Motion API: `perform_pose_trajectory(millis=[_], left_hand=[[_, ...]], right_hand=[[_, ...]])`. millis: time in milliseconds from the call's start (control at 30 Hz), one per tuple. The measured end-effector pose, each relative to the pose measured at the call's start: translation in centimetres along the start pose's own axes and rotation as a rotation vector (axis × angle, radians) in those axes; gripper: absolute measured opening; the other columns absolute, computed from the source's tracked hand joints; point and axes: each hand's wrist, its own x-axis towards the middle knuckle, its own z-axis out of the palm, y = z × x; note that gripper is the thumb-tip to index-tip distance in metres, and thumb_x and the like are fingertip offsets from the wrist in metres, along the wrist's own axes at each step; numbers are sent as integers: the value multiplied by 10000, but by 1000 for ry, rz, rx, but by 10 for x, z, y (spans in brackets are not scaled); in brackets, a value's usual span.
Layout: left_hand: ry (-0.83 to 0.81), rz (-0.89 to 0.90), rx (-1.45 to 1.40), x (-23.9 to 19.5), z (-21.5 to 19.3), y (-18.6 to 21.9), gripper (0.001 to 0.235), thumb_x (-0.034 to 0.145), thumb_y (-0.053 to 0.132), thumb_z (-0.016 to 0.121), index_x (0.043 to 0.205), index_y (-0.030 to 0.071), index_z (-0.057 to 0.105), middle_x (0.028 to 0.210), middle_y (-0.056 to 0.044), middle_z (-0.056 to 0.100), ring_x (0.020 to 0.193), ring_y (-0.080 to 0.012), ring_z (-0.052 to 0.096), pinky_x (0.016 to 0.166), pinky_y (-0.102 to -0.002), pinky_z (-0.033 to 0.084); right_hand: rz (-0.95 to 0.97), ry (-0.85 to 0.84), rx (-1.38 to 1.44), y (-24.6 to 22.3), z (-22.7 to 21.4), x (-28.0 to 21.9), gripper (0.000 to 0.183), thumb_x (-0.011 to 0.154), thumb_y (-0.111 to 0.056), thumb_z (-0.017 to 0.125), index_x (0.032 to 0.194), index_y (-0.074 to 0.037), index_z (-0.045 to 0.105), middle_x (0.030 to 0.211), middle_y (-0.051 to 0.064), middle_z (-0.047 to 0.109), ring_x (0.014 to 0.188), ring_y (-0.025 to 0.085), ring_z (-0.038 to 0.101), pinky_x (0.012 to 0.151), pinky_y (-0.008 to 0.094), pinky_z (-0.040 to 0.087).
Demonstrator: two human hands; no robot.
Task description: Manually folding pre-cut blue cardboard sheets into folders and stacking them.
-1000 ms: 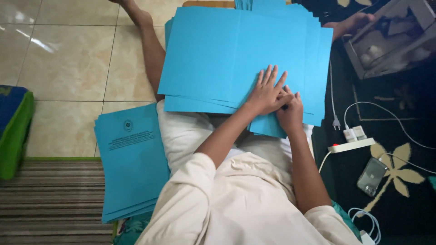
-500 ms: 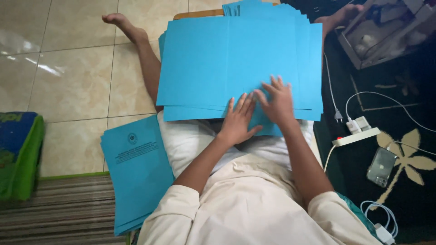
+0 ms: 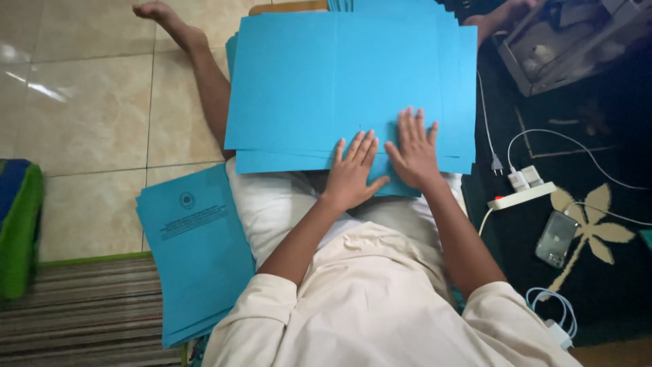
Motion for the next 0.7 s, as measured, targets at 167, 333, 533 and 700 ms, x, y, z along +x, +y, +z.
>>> perform_pose_trajectory(millis=[167, 333, 533, 700], left_hand=[[21, 18, -37, 0, 9, -2, 860, 995, 631, 509, 1596, 36, 349, 1693, -174, 291, 1578, -342, 256, 1248, -645, 172], [79, 4, -25, -7, 11, -4, 795, 1016, 599, 489, 1574, 41, 393, 1664, -173, 352, 1556, -335, 312, 1224, -638, 222], [58, -35, 78, -40, -2, 5, 676, 995, 485, 598, 1520, 76, 481, 1595, -164, 441, 1485, -326, 420, 1110, -605, 362], [54, -45, 110, -48, -4, -12, 804, 821, 578, 758, 1490, 197, 528, 1489, -123, 512, 1394, -310, 478, 1066, -592, 379]], right_hand=[[354, 266, -120, 50, 7, -25, 870, 1089, -621, 471, 1596, 69, 318, 1625, 358, 310, 1532, 506, 229, 1166, 760, 101], [472, 315, -117, 62, -2, -47, 820, 1083, -644, 500, 1554, 23, 425, 1608, 336, 373, 1500, 524, 295, 1099, 833, 175], [404, 327, -9, 26, -30, -48, 746, 951, -563, 733, 1421, -7, 571, 1576, 338, 419, 1491, 549, 308, 1091, 849, 161], [376, 264, 90, 10, -29, -39, 722, 942, -516, 753, 1428, -28, 537, 1573, 372, 364, 1494, 568, 257, 1085, 861, 160]])
